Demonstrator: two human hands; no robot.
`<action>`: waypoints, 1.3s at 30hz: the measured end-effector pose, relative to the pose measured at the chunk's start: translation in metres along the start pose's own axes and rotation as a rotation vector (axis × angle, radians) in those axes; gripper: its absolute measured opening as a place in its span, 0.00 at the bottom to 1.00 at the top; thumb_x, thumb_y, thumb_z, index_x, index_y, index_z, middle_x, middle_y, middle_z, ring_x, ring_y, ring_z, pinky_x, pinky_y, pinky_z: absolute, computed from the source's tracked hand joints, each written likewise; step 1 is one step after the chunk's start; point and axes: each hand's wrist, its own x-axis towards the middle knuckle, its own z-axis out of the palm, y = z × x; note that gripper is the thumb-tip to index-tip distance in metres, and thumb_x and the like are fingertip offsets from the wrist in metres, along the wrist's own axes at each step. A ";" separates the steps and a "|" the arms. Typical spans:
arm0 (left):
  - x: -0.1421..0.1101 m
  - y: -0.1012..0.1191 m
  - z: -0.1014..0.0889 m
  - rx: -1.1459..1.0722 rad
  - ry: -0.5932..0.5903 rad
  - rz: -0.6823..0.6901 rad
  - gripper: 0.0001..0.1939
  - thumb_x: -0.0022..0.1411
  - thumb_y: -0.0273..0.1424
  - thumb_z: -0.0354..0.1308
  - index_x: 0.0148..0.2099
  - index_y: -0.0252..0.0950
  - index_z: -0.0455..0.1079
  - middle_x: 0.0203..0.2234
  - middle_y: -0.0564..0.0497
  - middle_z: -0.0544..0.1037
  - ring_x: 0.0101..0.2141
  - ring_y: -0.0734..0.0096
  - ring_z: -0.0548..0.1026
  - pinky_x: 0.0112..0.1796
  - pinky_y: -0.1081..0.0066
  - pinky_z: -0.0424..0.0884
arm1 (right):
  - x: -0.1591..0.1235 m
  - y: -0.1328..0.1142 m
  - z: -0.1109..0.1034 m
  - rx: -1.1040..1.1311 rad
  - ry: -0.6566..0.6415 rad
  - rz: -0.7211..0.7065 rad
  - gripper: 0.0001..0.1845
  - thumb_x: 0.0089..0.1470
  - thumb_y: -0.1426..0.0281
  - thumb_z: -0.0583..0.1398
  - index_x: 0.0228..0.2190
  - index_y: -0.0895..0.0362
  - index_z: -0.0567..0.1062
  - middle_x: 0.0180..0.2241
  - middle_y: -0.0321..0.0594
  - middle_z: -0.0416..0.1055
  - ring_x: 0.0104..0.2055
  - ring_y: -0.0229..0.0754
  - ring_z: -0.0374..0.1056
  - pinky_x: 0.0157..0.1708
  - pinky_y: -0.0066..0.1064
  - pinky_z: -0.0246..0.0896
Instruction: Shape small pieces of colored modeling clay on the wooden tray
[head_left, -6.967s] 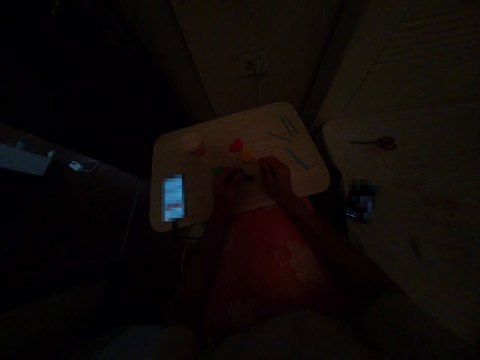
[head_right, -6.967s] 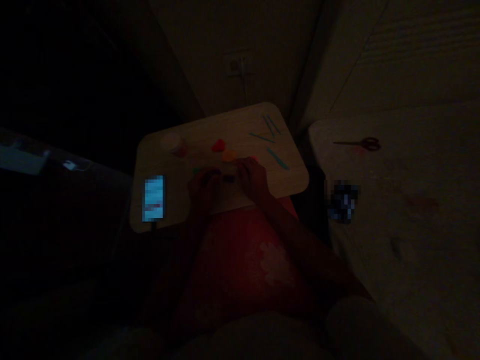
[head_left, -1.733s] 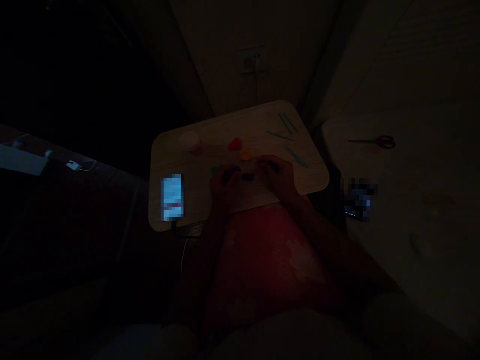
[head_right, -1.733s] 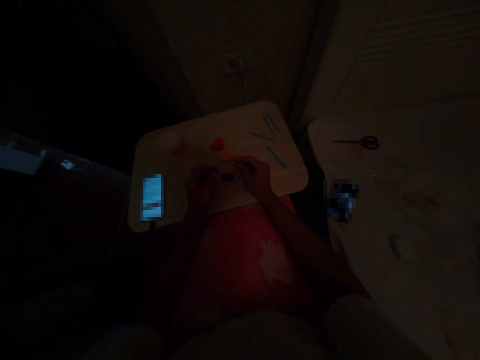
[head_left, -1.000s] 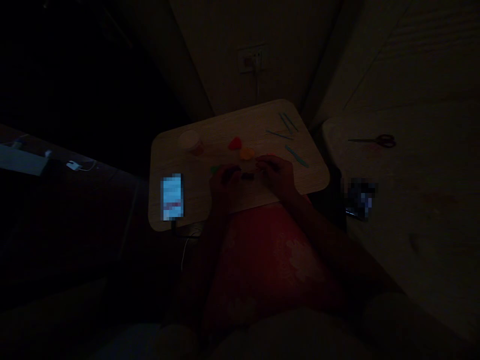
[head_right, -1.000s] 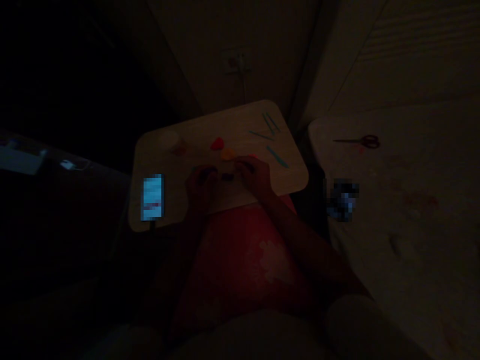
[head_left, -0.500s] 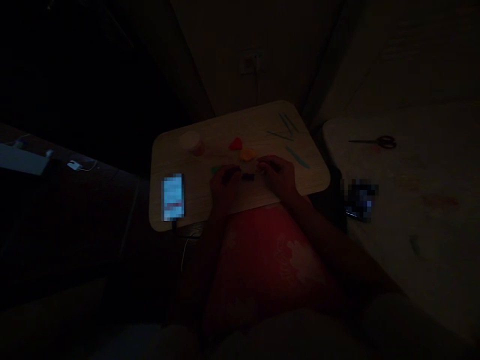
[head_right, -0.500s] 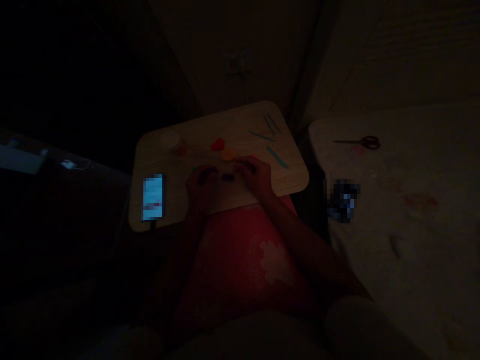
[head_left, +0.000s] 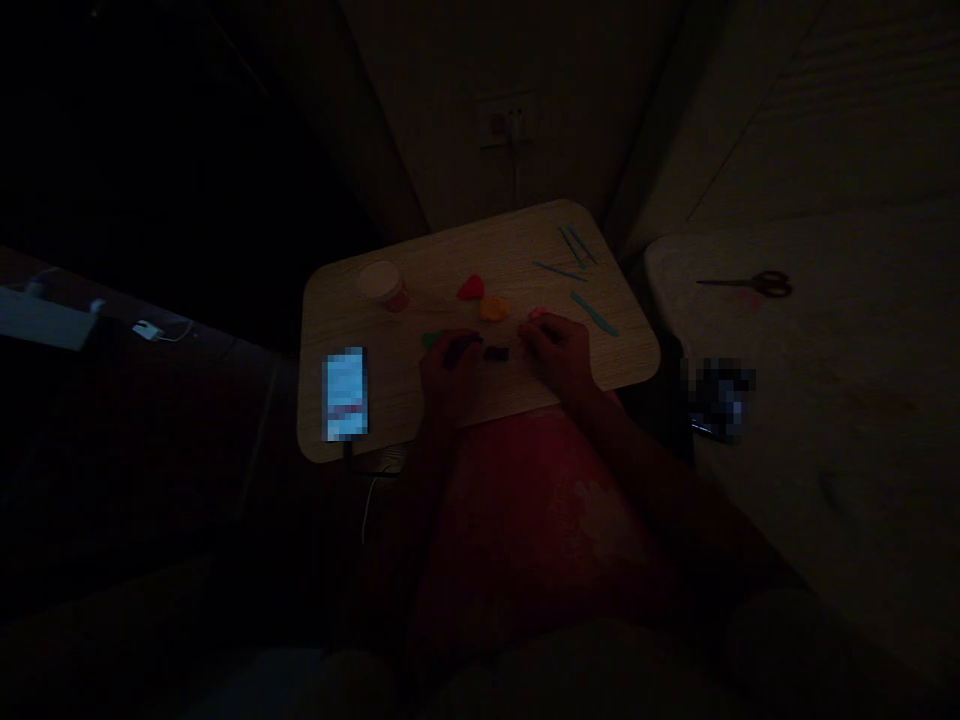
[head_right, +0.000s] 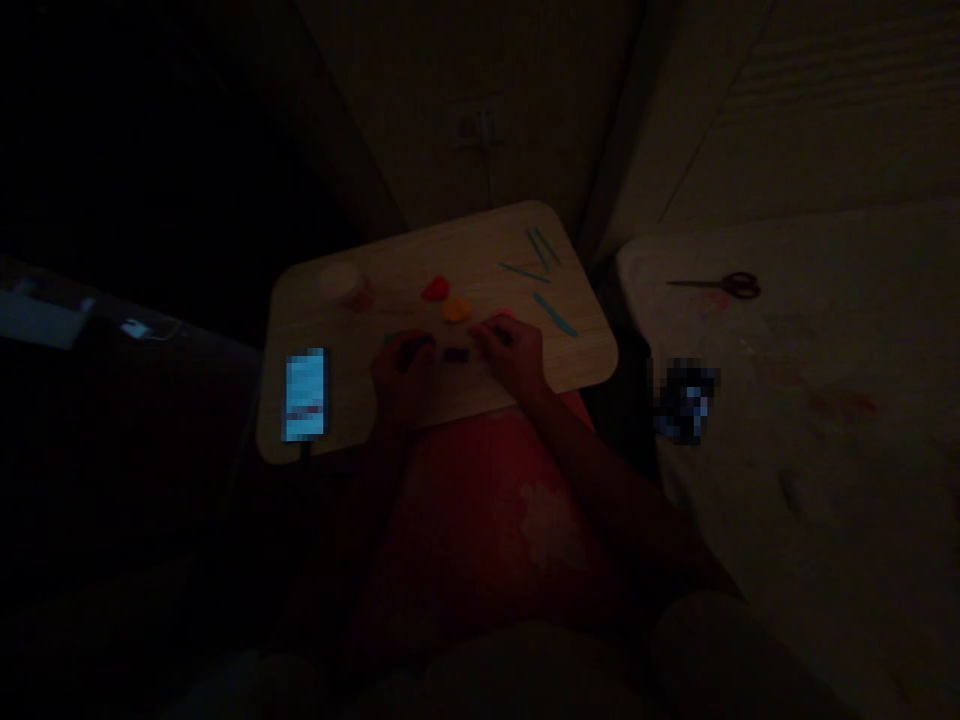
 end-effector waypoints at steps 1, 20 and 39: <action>0.000 0.000 0.000 -0.006 0.006 -0.004 0.12 0.59 0.38 0.68 0.43 0.37 0.79 0.38 0.47 0.84 0.40 0.63 0.81 0.44 0.67 0.78 | 0.000 -0.001 -0.001 -0.014 0.004 -0.018 0.13 0.55 0.61 0.65 0.22 0.54 0.78 0.24 0.36 0.74 0.31 0.41 0.71 0.34 0.33 0.68; -0.001 -0.003 0.000 0.003 0.013 -0.006 0.13 0.58 0.40 0.68 0.42 0.38 0.79 0.38 0.47 0.84 0.41 0.62 0.81 0.45 0.66 0.78 | 0.000 0.001 -0.001 -0.002 0.019 -0.016 0.08 0.50 0.64 0.69 0.25 0.54 0.78 0.28 0.35 0.74 0.29 0.38 0.68 0.31 0.31 0.64; 0.000 -0.001 0.000 -0.002 0.004 0.008 0.12 0.59 0.38 0.68 0.42 0.37 0.79 0.37 0.48 0.84 0.40 0.64 0.81 0.43 0.68 0.78 | 0.001 0.005 -0.001 0.033 0.012 -0.049 0.09 0.53 0.64 0.67 0.37 0.52 0.83 0.37 0.40 0.81 0.38 0.42 0.76 0.40 0.35 0.73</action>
